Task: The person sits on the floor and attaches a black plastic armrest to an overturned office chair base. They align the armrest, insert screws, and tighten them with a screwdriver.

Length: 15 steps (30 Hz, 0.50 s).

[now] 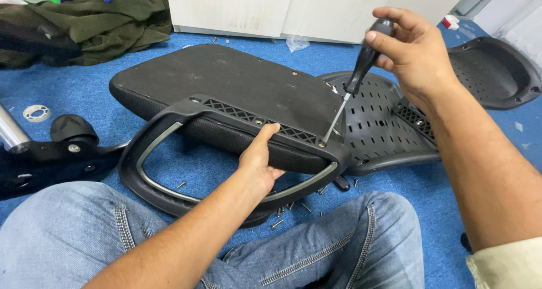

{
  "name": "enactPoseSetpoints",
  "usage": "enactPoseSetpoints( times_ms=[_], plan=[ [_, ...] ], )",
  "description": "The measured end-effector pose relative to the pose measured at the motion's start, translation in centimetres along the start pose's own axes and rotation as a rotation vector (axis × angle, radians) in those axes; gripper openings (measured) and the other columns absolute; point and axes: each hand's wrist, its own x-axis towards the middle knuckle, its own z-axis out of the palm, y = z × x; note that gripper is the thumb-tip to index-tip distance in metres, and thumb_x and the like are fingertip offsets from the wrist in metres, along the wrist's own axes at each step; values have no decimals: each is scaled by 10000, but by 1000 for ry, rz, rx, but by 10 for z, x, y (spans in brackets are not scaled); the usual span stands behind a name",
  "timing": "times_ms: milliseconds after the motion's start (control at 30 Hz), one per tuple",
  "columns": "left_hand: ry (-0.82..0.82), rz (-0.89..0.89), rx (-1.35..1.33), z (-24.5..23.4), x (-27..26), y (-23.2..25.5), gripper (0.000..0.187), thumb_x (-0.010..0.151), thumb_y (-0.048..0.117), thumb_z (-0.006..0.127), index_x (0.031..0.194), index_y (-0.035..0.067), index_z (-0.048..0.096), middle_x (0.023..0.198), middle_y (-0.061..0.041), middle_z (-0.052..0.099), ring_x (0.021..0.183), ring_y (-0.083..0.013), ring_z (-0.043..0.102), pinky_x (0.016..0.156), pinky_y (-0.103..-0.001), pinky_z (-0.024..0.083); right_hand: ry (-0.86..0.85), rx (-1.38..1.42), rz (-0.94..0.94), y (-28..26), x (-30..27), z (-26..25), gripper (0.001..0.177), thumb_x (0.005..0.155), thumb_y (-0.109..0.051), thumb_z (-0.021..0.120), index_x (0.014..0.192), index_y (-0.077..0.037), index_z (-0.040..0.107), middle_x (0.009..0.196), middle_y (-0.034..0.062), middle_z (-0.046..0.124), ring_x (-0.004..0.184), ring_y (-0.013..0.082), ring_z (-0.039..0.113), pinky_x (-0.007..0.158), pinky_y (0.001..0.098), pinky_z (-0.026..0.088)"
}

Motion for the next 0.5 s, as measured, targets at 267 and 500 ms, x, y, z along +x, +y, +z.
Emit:
enactPoseSetpoints(
  times_ms=[267,500],
  plan=[
    [-16,8,-7,0,-1,0,546,781,308,761,1220,3,648,1174,-183,740,1065,-310,747,962,-486,599,126,40,91,-17,-13,10,278,981,-117,670,1245,-41,625,1078,23,619,910,106,680,792,322,645],
    [10,-2,-11,1,-3,0,549,786,296,771,1229,-1,642,1179,-185,733,1060,-309,745,953,-494,597,146,-195,48,-23,-12,14,338,972,-70,746,1300,-53,666,991,33,615,825,105,617,707,255,531]
  ],
)
